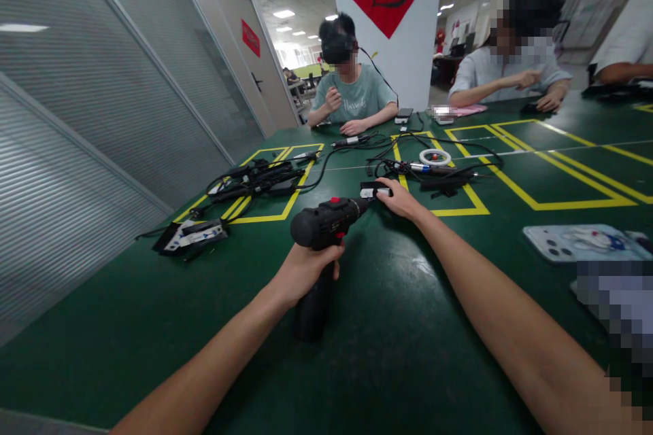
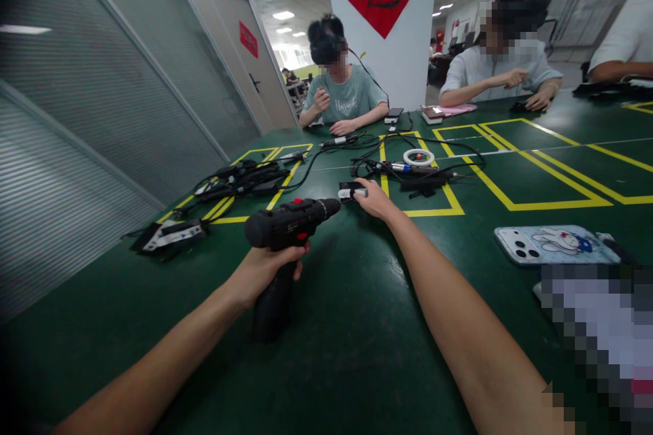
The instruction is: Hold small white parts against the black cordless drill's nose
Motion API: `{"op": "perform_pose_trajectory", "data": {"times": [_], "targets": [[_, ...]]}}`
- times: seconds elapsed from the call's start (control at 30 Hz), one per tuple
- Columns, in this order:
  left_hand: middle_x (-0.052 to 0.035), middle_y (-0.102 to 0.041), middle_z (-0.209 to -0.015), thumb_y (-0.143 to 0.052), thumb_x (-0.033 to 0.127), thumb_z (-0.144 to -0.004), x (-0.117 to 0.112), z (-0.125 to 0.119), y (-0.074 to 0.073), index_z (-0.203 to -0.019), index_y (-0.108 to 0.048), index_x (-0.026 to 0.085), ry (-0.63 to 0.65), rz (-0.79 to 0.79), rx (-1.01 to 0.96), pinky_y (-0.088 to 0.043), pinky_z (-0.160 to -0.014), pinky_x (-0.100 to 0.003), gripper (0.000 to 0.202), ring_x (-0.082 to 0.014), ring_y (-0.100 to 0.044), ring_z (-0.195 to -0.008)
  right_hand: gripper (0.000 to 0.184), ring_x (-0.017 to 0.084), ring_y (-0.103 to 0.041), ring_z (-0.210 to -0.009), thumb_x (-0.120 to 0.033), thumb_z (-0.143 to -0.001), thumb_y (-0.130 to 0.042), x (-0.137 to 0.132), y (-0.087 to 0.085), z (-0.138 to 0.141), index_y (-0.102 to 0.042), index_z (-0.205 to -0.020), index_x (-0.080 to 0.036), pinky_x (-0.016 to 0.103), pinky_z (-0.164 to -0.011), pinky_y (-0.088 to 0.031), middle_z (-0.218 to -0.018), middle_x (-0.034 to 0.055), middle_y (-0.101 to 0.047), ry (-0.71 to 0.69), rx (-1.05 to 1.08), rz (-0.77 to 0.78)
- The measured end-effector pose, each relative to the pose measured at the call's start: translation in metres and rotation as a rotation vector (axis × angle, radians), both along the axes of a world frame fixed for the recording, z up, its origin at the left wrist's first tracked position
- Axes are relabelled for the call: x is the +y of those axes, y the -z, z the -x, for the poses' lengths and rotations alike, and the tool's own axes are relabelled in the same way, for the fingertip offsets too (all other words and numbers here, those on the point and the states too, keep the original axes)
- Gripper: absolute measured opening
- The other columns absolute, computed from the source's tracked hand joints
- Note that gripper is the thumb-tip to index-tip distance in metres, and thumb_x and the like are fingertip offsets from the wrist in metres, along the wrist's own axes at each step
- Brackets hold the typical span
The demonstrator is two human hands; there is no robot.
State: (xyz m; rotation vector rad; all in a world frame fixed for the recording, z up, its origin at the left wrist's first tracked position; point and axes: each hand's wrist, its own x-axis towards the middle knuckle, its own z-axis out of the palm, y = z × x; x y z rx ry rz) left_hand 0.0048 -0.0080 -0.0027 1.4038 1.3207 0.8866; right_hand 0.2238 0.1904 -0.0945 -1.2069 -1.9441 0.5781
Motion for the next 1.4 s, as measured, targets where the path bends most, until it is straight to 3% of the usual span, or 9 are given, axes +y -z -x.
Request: {"op": "perform_pose_trajectory", "data": {"times": [0.17, 0.83, 1.0, 1.23, 1.4], "targets": [[-0.0031, -0.063, -0.083, -0.063, 0.028, -0.077, 0.0012, 0.0007, 0.0032, -0.094, -0.06, 0.014, -0.008, -0.004, -0.044, -0.042, -0.053, -0.027, 0.022, -0.0117, -0.056, -0.05, 0.048, 0.023, -0.052, -0.113, -0.03, -0.084, -0.053, -0.0011, -0.0013, 0.0003, -0.051, -0.131, -0.021, 0.037, -0.103, -0.038, -0.125, 0.0094, -0.054, -0.002, 0.002, 0.001], [-0.001, -0.063, -0.072, -0.063, 0.03, -0.076, 0.0, 0.001, 0.0027, -0.096, -0.061, 0.015, -0.013, 0.024, -0.043, -0.043, -0.054, -0.028, 0.025, -0.0135, -0.057, -0.051, 0.048, 0.023, -0.053, -0.113, -0.03, -0.083, -0.054, -0.0027, -0.0046, 0.0006, -0.053, -0.13, -0.021, 0.036, -0.103, -0.038, -0.126, 0.0092, -0.054, 0.016, -0.009, 0.023], [-0.0022, -0.064, -0.077, -0.064, 0.03, -0.076, 0.0003, 0.0004, 0.0008, -0.094, -0.061, 0.015, -0.017, 0.03, -0.046, -0.043, -0.055, -0.028, 0.024, -0.0132, -0.057, -0.051, 0.047, 0.024, -0.053, -0.113, -0.029, -0.083, -0.053, -0.004, -0.0054, 0.0009, -0.054, -0.129, -0.021, 0.036, -0.103, -0.038, -0.124, 0.0092, -0.055, 0.023, -0.002, 0.02], [-0.0029, -0.064, -0.068, -0.064, 0.031, -0.075, -0.0008, 0.0011, 0.002, -0.098, -0.062, 0.013, -0.04, 0.035, -0.046, -0.043, -0.054, -0.028, 0.029, -0.015, -0.057, -0.051, 0.048, 0.024, -0.054, -0.112, -0.029, -0.082, -0.054, -0.0029, -0.0044, 0.0014, -0.054, -0.129, -0.021, 0.036, -0.101, -0.04, -0.122, 0.0095, -0.056, 0.035, -0.008, 0.013], [-0.0048, -0.065, -0.078, -0.066, 0.031, -0.072, -0.0006, -0.0008, 0.0003, -0.101, -0.061, 0.013, -0.046, 0.031, -0.076, -0.044, -0.053, -0.029, 0.034, -0.0143, -0.057, -0.05, 0.047, 0.023, -0.054, -0.11, -0.03, -0.082, -0.055, -0.0026, -0.0043, 0.0007, -0.054, -0.129, -0.021, 0.036, -0.1, -0.04, -0.12, 0.0091, -0.057, 0.037, -0.012, 0.012]]}}
